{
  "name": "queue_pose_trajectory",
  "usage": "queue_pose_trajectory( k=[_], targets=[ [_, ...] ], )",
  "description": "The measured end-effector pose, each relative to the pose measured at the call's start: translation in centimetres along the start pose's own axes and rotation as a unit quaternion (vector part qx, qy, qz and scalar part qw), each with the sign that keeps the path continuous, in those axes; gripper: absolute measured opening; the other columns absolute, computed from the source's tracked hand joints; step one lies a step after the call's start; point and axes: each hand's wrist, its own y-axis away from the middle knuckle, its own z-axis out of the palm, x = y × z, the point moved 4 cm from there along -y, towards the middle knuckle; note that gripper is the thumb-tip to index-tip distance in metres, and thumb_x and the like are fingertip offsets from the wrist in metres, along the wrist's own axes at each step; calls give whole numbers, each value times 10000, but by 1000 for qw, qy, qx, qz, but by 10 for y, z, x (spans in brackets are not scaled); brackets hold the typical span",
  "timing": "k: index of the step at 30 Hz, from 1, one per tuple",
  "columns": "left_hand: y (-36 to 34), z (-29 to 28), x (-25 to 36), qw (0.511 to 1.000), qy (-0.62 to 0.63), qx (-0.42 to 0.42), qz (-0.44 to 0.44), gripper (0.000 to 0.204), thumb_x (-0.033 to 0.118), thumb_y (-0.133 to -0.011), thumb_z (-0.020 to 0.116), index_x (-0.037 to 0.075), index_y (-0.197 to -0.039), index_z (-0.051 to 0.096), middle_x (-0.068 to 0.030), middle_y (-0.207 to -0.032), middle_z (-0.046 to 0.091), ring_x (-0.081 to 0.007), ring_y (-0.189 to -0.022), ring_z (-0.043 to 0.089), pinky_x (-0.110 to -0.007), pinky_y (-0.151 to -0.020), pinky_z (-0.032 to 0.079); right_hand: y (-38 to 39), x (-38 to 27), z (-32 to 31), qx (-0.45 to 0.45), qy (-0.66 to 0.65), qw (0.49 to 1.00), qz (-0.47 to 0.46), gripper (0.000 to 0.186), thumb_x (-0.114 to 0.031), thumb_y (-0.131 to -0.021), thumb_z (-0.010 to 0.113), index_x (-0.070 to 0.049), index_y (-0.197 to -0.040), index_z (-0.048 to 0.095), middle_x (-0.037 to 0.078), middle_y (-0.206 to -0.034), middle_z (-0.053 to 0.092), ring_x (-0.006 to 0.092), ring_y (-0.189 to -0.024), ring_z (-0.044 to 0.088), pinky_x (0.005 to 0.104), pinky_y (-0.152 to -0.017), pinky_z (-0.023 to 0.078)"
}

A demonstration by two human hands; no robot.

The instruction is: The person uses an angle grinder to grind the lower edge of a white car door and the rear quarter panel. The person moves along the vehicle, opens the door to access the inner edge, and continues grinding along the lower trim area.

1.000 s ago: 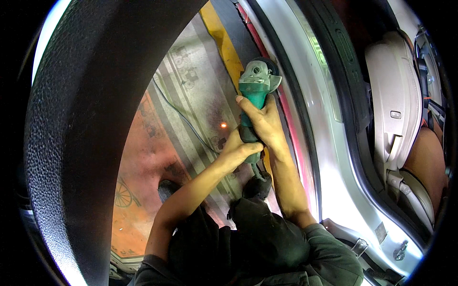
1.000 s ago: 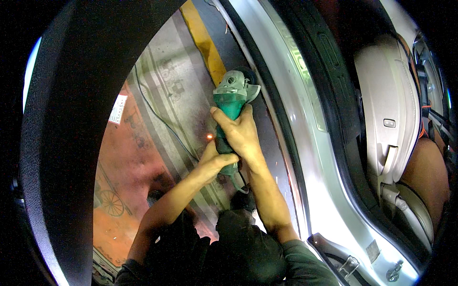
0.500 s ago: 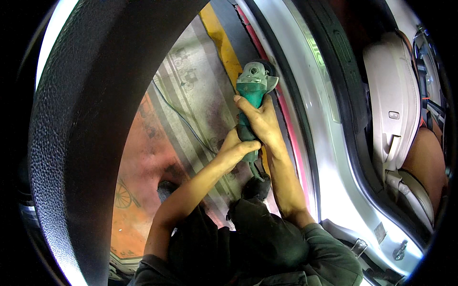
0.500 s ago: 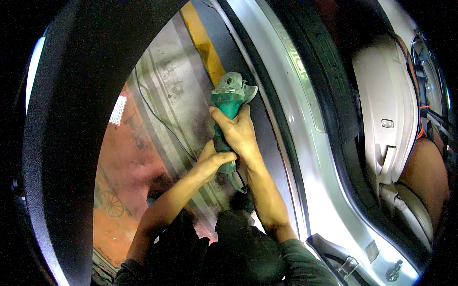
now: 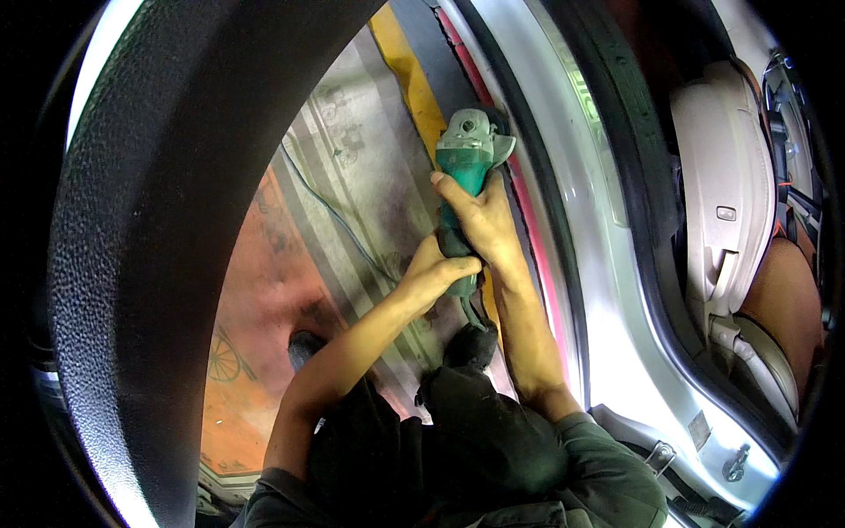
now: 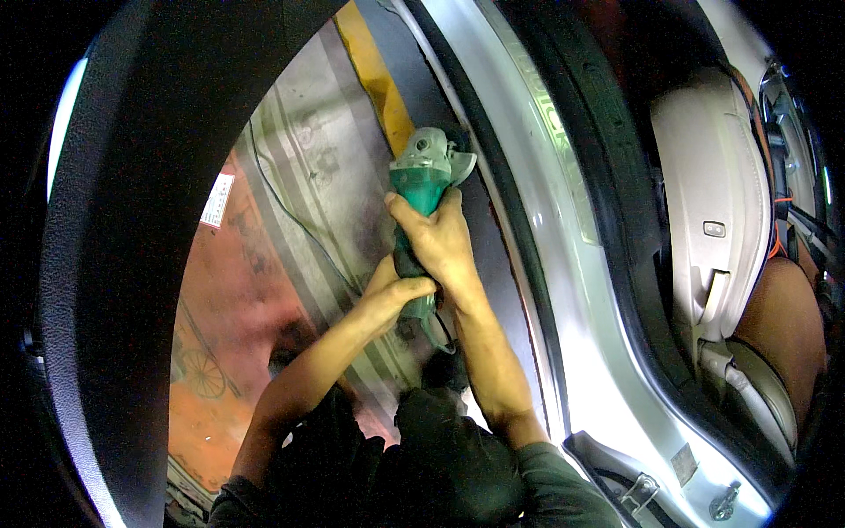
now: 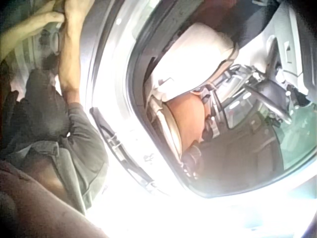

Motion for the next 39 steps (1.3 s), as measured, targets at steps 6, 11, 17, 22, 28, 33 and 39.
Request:
queue_pose_trajectory(
  k=[6, 11, 17, 22, 28, 33, 39],
  targets=[
    [-6, -5, -1, 1000, -27, 7, -7, 731, 198, -853, 856, -37, -1460, 523, -72, -1258, 657, -170, -1148, 671, -330, -987, 565, -9, 5, 1, 5, 13, 999, -31, 784, -440, -889, 862, 144, -1305, 545, 221, -1142, 717, 293, -1055, 716, 380, -946, 562],
    [-6, -4, 2, 999, -27, 16, -17, 725, 199, -854, 856, -32, -1456, 525, -70, -1246, 654, -160, -1122, 670, -326, -971, 566, -14, 10, 1, -3, -7, 1000, -4, 756, -424, -892, 863, 135, -1300, 557, 213, -1139, 716, 290, -1056, 713, 380, -947, 561],
    [-6, -9, -4, 1000, -27, 4, -2, 749, 236, -859, 855, -30, -1470, 514, -75, -1249, 646, -165, -1138, 664, -328, -976, 567, -8, 5, 2, 3, 7, 1000, -10, 741, -421, -889, 866, 113, -1308, 567, 208, -1157, 721, 276, -1051, 713, 380, -952, 561],
    [0, -5, -10, 999, -37, 4, -29, 766, 243, -860, 854, -40, -1485, 511, -73, -1254, 658, -166, -1140, 664, -330, -985, 564, 0, 14, -1, 5, 8, 1000, 4, 751, -431, -882, 870, 113, -1304, 568, 226, -1164, 725, 295, -1071, 718, 390, -965, 559],
    [-5, -6, -7, 1000, -11, -11, -2, 748, 206, -872, 833, -44, -1493, 500, -77, -1274, 651, -170, -1143, 666, -330, -990, 560, -4, 0, -1, 10, 29, 999, -29, 750, -436, -882, 872, 116, -1292, 573, 235, -1161, 728, 308, -1079, 723, 389, -971, 557],
    [0, 1, -7, 1000, -29, 8, -10, 720, 172, -877, 814, -44, -1490, 504, -79, -1272, 653, -175, -1146, 669, -333, -985, 564, 1, 7, -2, 11, 19, 1000, -22, 750, -437, -884, 871, 120, -1289, 575, 233, -1159, 729, 310, -1066, 723, 389, -970, 556],
    [-4, -3, -9, 1000, -22, 3, -4, 737, 192, -873, 824, -38, -1494, 500, -66, -1259, 648, -165, -1138, 661, -329, -987, 557, -5, 14, -2, 11, 9, 1000, 5, 731, -418, -881, 880, 114, -1282, 579, 217, -1133, 727, 289, -1041, 715, 382, -947, 562]
  ],
)
